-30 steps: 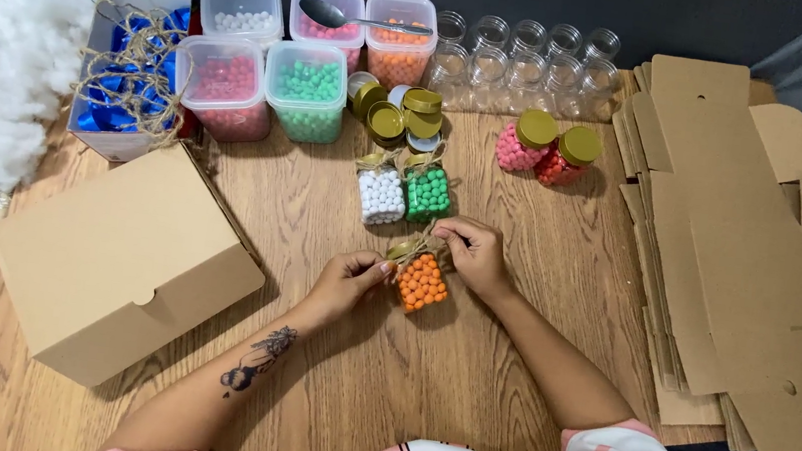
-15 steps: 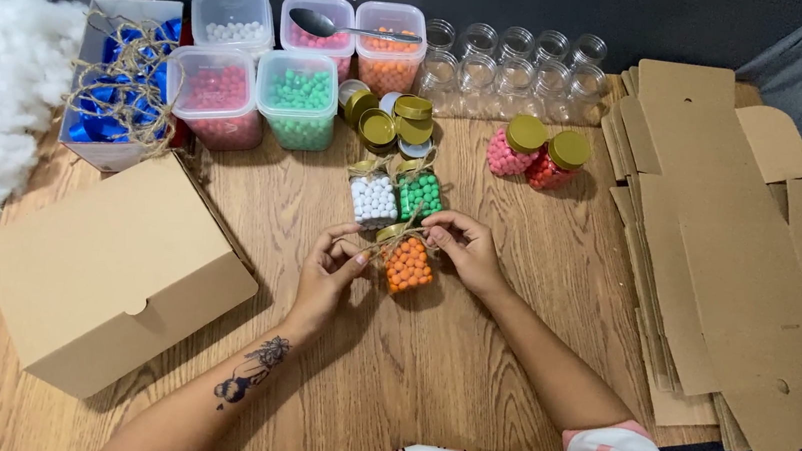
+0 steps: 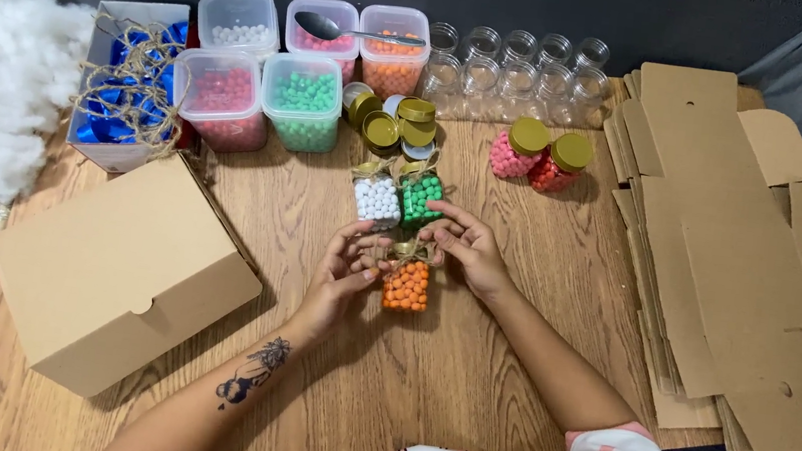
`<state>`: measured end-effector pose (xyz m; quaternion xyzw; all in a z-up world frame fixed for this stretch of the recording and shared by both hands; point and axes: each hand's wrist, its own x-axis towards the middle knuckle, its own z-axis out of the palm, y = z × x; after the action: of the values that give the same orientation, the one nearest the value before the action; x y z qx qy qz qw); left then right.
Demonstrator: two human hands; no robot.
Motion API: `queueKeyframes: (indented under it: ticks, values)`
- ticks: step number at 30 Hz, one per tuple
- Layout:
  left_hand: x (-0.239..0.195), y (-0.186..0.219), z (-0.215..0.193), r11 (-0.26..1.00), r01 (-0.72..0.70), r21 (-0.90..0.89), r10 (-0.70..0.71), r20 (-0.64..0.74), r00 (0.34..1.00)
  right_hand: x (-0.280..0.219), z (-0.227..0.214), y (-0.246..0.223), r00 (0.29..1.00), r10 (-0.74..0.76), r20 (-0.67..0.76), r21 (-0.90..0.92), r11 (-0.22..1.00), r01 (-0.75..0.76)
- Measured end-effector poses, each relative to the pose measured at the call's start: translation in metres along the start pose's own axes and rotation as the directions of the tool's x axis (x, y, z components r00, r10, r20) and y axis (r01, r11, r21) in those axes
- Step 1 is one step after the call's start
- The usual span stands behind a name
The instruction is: The person ties twine around the necks of small glass jars filled with colorful beads. They handle orange, pink, and red jars one at a time, wrapping and knotting the twine, then placing each finished jar in a row on the table.
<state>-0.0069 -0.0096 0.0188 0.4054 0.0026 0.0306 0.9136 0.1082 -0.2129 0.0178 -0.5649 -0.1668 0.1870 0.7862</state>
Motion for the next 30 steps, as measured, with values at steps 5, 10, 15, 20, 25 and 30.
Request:
queueKeyframes:
  ticks: [5, 10, 15, 20, 25, 30]
  values:
    - [-0.003, 0.005, -0.006, 0.935, -0.157, 0.317, 0.183, -0.053, 0.982, -0.016, 0.003, 0.000, 0.913, -0.407, 0.014, -0.747, 0.603, 0.280]
    - [0.000, 0.000, -0.008, 0.848, -0.241, 0.472, 0.298, -0.049, 0.953, -0.055, 0.051, 0.001, 0.780, -0.473, 0.409, -0.808, 0.210, 0.551]
    - [0.002, 0.001, -0.017, 0.805, -0.164, 0.571, 0.283, -0.125, 0.951, -0.089, 0.056, -0.021, 0.863, -0.214, 0.458, -0.874, 0.072, 0.481]
    - [0.009, -0.005, -0.026, 0.712, -0.167, 0.682, 0.304, -0.086, 0.949, -0.100, 0.004, -0.021, 0.907, -0.349, 0.235, -0.935, 0.174, 0.309]
    - [0.012, -0.011, -0.028, 0.640, -0.179, 0.747, 0.330, -0.057, 0.942, -0.067, -0.011, -0.034, 0.915, -0.398, 0.065, -0.924, 0.323, 0.206]
    - [0.009, -0.001, -0.022, 0.480, -0.192, 0.856, 0.296, 0.048, 0.954, -0.016, -0.006, -0.033, 0.906, -0.402, 0.131, -0.895, 0.344, 0.282]
